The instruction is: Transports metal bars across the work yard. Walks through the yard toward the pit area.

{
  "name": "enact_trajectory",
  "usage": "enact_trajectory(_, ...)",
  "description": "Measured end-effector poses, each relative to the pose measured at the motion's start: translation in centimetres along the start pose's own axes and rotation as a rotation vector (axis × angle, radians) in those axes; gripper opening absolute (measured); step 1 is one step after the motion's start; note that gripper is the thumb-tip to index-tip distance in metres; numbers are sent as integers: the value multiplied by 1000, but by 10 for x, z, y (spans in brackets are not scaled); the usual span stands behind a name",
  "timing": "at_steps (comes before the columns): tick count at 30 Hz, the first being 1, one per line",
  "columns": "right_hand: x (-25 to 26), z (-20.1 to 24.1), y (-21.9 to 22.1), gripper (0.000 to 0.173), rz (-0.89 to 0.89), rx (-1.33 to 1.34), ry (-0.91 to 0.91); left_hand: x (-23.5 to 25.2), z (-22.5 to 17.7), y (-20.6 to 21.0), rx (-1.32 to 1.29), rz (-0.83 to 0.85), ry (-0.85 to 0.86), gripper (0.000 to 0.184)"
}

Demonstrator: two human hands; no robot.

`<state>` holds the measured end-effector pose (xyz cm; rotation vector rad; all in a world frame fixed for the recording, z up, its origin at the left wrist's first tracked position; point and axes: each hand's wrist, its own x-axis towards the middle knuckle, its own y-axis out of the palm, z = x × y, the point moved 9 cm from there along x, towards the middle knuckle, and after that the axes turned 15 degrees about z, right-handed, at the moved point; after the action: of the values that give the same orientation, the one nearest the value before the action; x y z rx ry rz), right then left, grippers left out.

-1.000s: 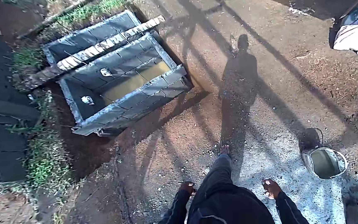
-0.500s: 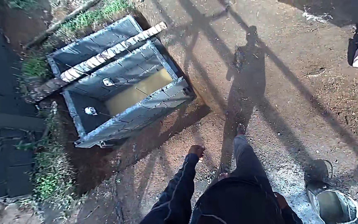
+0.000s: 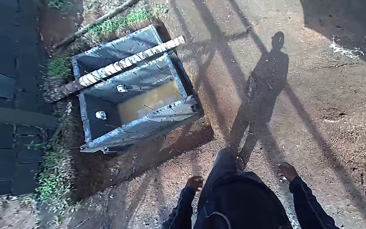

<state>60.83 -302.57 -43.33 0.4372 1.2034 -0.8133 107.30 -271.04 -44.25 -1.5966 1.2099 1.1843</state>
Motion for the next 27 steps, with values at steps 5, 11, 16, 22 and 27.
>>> enact_trajectory(5,60,119,-31,46,31,-159,-40,34,-69,12,153,22,-50,34)
enact_trajectory(11,151,219,-60,43,68,-190,-36,112,-159,-10,418,64,-121,31)
enact_trajectory(16,180,262,-71,42,105,-104,125,146,-312,-75,455,-84,-139,38)
enact_trajectory(22,201,367,-91,38,113,-335,91,157,-572,-139,230,-120,39,40)
enact_trajectory(27,237,464,-107,38,92,-331,4,178,-739,-161,156,-115,251,34)
